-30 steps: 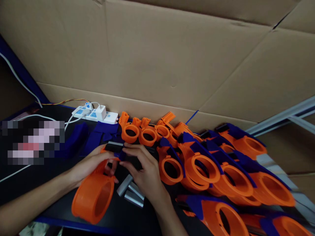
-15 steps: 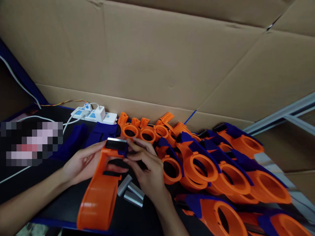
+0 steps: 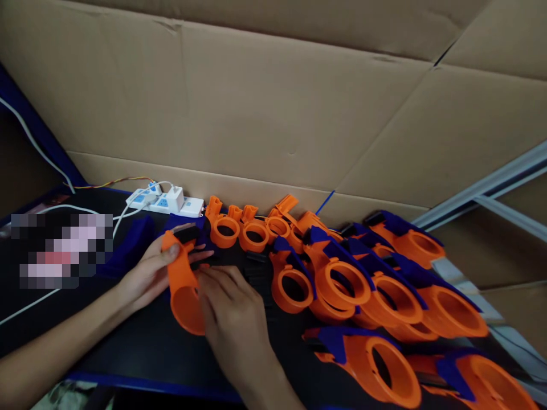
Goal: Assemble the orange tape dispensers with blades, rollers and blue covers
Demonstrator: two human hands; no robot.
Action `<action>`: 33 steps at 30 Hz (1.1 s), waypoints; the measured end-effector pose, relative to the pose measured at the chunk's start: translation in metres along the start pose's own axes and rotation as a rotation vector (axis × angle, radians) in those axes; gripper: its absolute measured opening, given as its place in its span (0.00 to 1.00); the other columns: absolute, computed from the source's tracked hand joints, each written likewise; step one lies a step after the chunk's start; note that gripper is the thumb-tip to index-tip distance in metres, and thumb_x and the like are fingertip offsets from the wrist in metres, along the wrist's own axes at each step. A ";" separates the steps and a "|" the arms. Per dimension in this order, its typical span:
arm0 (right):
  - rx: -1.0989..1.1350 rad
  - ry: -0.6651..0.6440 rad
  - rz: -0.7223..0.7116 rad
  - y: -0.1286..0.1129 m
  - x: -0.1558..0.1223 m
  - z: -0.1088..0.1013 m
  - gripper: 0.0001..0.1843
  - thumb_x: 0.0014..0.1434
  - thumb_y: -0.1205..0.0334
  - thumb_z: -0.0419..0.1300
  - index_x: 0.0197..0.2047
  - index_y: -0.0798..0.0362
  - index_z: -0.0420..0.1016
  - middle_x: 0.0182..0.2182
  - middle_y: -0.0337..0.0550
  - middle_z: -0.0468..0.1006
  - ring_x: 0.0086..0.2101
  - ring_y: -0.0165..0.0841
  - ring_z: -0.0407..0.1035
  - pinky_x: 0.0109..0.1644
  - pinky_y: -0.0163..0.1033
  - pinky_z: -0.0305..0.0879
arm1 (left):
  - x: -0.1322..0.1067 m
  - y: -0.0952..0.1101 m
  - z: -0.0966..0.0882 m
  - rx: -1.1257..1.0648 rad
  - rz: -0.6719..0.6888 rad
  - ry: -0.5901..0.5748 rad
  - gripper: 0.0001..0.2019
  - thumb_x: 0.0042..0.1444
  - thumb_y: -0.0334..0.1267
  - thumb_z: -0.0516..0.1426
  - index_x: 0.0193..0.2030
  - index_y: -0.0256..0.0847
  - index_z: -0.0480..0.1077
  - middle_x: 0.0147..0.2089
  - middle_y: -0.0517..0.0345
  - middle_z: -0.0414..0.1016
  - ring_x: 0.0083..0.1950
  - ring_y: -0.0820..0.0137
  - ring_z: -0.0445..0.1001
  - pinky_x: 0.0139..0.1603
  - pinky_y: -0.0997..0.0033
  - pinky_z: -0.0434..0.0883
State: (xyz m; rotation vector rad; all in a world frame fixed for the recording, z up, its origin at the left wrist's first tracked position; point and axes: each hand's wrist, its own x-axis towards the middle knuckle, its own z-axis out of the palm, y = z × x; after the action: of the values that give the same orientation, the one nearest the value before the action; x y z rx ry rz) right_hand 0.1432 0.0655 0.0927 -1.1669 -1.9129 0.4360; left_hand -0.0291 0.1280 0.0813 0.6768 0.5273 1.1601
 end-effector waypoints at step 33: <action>-0.027 -0.238 -0.057 0.036 0.031 0.001 0.17 0.60 0.74 0.56 0.47 0.50 0.80 0.46 0.46 0.81 0.48 0.40 0.74 0.53 0.46 0.70 | 0.005 -0.004 -0.022 -0.162 -0.271 -0.447 0.25 0.53 0.48 0.61 0.54 0.34 0.75 0.46 0.40 0.83 0.47 0.50 0.81 0.40 0.61 0.75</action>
State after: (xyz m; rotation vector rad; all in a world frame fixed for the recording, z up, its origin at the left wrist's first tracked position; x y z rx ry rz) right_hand 0.1560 0.1103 0.0834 -1.1153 -2.1568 0.5392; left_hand -0.0400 0.1359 0.0634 0.6756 0.1367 0.7560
